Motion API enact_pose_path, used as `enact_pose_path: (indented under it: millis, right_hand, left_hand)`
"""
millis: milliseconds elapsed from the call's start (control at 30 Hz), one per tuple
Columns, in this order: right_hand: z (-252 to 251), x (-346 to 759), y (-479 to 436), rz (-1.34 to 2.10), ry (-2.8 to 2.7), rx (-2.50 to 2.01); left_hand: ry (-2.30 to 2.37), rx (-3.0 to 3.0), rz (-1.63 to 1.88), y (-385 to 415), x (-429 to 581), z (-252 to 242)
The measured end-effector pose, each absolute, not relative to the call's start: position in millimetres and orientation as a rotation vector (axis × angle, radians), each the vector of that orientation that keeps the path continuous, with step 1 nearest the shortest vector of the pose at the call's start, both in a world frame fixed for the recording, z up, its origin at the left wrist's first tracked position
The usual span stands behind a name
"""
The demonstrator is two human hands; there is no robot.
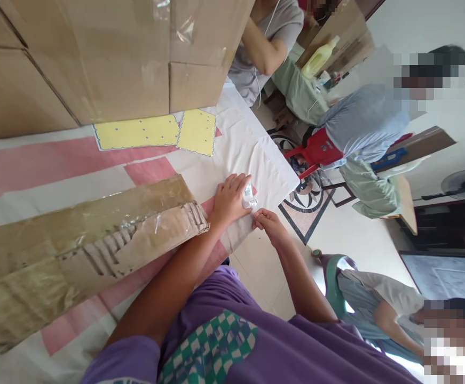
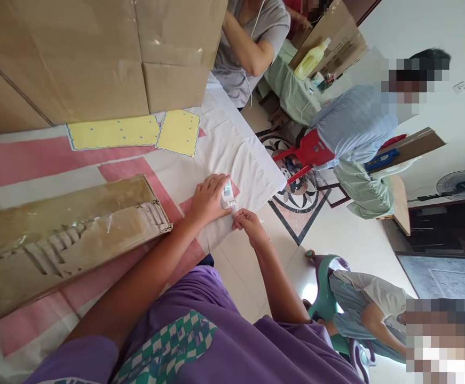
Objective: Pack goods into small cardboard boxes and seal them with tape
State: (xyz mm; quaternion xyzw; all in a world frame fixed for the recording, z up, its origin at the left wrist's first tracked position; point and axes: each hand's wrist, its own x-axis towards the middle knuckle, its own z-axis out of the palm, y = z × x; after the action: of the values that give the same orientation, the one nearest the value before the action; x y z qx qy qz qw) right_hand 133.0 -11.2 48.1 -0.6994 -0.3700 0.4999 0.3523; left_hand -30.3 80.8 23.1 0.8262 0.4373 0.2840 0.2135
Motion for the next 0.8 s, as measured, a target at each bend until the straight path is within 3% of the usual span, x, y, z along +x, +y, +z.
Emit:
enact_pose_path:
  millis: [800]
  right_hand:
    - [47.9, 121.4, -0.8, 1.230, -0.871, -1.936]
  left_hand:
    - [1.297, 2.360, 0.838, 78.7, -30.9, 23.2]
